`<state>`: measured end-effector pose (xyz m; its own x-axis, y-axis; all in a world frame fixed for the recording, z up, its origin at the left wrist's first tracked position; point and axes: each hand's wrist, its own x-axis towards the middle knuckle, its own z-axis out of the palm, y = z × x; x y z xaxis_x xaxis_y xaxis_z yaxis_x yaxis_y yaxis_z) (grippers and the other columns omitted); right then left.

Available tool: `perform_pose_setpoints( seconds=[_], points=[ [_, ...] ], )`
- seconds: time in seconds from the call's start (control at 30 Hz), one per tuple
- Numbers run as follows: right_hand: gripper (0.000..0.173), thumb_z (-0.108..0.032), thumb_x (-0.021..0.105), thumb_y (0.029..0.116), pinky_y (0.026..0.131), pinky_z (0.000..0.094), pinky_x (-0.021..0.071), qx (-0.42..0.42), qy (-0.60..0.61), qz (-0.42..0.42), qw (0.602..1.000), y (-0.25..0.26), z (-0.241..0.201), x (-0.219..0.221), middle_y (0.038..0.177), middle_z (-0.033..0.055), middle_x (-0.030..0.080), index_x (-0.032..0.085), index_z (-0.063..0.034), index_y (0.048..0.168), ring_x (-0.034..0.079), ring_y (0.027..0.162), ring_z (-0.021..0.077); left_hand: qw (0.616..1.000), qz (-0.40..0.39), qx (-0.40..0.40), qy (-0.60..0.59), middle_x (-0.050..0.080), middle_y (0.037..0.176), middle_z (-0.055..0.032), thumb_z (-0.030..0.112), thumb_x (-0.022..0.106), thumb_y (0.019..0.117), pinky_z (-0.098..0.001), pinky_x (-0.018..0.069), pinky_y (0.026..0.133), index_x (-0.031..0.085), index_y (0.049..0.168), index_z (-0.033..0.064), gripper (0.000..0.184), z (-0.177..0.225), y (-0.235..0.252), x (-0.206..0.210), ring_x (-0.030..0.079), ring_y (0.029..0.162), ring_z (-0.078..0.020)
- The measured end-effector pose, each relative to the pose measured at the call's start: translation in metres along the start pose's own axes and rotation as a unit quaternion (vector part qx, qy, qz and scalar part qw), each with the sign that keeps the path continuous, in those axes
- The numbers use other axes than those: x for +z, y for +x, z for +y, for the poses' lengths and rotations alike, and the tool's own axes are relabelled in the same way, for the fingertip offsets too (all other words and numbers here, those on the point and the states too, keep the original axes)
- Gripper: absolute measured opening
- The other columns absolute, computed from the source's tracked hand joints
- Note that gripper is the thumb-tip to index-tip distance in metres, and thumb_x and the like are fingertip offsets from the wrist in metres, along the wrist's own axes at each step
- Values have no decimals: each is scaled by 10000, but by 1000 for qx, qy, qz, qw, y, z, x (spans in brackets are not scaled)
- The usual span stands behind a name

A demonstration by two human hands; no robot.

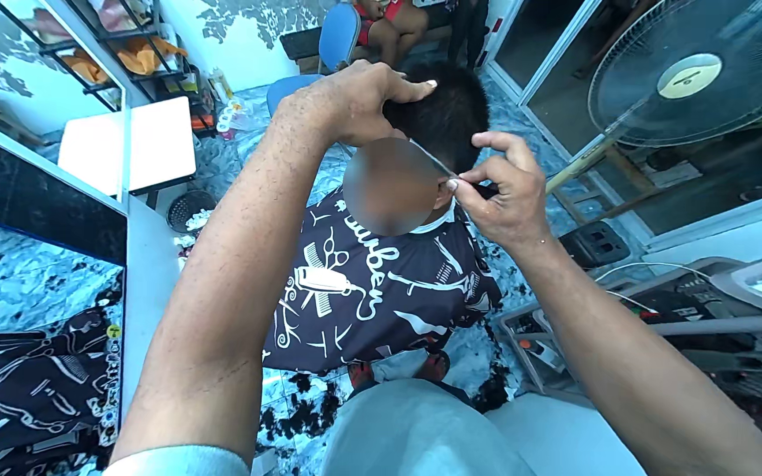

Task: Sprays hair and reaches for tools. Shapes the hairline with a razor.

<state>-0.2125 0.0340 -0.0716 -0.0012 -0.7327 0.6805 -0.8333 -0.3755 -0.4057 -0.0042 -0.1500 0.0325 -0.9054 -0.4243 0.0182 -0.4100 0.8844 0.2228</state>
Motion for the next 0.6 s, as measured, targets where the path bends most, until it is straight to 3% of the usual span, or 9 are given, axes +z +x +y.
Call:
perform_pose_setpoints(
  seconds=[0.13,0.6],
  points=[
    [204,-227,732,941,822,266,553,1,-14,-17,1000,-3,-1,5,1326,208,583,732,-38,863,645,916,151,1000,-3,-9,-2,448,1606,-37,508,731,863,-540,374,1165,436,1571,353,783,1,0,0,451,1454,-262],
    [222,-253,716,953,785,288,538,-14,-65,-48,997,9,-3,6,1287,223,556,718,-51,862,617,877,185,1000,-5,-4,-1,448,1605,-36,525,742,856,-531,380,1167,431,1575,340,806,-2,0,0,454,1453,-248]
  ],
)
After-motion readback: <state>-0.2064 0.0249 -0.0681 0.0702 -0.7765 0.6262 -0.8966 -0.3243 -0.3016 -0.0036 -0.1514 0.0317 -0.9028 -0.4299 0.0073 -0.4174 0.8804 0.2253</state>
